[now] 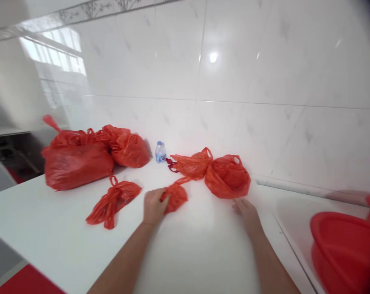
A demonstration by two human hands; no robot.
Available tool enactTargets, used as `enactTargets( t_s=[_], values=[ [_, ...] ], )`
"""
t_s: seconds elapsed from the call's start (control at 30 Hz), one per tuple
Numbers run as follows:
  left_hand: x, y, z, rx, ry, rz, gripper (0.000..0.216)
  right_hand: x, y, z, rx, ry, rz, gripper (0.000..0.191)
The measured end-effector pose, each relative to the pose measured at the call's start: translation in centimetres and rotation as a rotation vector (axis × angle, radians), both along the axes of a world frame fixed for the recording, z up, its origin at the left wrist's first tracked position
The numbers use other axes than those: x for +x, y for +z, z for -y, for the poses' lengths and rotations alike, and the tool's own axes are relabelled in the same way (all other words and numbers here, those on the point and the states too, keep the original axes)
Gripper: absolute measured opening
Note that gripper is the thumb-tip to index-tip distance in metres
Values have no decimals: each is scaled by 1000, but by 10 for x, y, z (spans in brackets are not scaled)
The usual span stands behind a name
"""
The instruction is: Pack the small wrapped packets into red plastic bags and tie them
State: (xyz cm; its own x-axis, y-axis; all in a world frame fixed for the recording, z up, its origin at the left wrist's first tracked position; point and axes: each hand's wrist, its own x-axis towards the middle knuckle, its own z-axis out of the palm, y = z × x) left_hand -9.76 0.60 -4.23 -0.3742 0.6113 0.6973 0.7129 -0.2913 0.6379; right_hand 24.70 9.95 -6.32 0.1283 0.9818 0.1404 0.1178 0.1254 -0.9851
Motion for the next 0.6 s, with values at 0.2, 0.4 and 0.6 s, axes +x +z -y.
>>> enactTargets(
  t_s=[0.2, 0.4, 0.6],
  values=[
    [-53, 4, 23, 54, 686, -163, 45, -10, 2, 1, 34, -15, 113, 29],
    [-6, -2, 14, 69, 458, -584, 35, -16, 1, 6, 72, -29, 230, 21],
    [17, -28, -9, -259, -73, -673, 45, -30, 3, 6, 121, -177, 317, 19]
  ],
)
